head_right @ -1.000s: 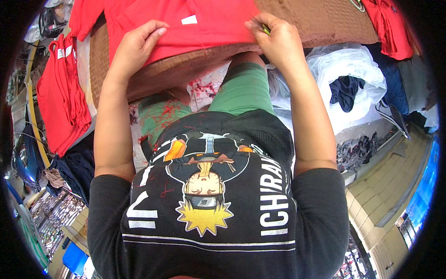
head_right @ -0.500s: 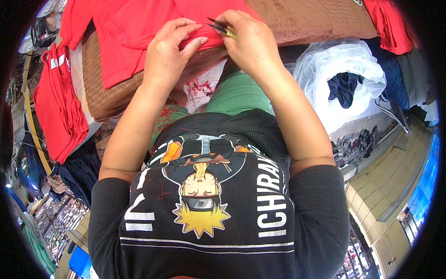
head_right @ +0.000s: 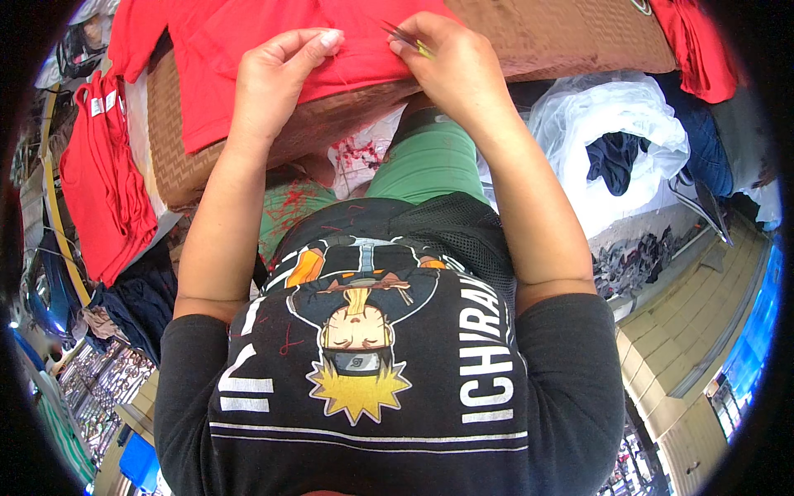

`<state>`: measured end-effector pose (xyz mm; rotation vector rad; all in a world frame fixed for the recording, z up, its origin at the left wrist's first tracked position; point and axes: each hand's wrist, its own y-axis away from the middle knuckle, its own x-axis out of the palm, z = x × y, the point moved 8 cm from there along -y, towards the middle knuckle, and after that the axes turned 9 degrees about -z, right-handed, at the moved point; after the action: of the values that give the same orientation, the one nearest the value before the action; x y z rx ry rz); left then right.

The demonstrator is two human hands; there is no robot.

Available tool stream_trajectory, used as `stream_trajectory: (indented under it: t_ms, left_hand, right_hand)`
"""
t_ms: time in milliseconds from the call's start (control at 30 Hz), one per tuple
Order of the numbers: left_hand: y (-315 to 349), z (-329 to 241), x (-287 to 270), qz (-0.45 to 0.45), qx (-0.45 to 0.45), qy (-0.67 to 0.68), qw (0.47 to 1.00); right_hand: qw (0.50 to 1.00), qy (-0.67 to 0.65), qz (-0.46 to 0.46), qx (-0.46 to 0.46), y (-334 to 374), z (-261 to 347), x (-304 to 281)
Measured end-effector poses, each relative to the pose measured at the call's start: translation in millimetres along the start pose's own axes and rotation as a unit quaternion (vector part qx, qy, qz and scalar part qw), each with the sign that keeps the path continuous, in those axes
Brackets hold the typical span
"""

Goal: The person trims loose threads from red garments using a pair of snips and folds the items.

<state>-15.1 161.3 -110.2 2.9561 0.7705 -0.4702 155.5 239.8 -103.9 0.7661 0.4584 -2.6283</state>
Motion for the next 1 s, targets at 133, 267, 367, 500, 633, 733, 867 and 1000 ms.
stream_trajectory:
  t_ms: [133,267,367,500,633,733,867,1000]
  left_hand:
    - [-1.6,0.8,-0.2,0.016,-0.010,0.005,1.000]
    - [2.2,-11.8,1.7,0.022,0.084,-0.056,0.995]
    - [10.4,-23.8,5.0,0.020,0.163,-0.116,0.980]
    - [13.3,-28.6,8.0,-0.006,0.204,-0.162,0.965]
    - [15.7,-32.7,12.7,-0.011,0.245,-0.209,0.947]
    - [10.9,-30.5,10.7,-0.008,0.229,-0.205,0.952]
    - [-1.8,-13.4,7.2,0.040,0.109,-0.128,0.985]
    - [-4.5,-8.6,7.1,0.062,0.054,-0.056,0.995]
  right_hand:
    - [1.000,-0.010,-0.004,-0.008,0.7,-1.2,-0.5]
    - [1.000,-0.025,0.004,-0.008,2.8,2.3,-2.2]
    - [0.999,-0.031,0.000,-0.010,2.8,1.5,-2.4]
    - [0.999,-0.024,0.021,-0.005,2.9,1.2,1.4]
    - [1.000,-0.021,0.022,-0.005,2.5,0.0,1.7]
    - [1.000,-0.023,0.019,-0.007,2.0,-1.2,1.2]
    - [1.000,-0.017,0.024,0.006,2.4,-1.7,1.1]
    - [1.000,-0.024,0.010,-0.003,4.9,6.0,-2.0]
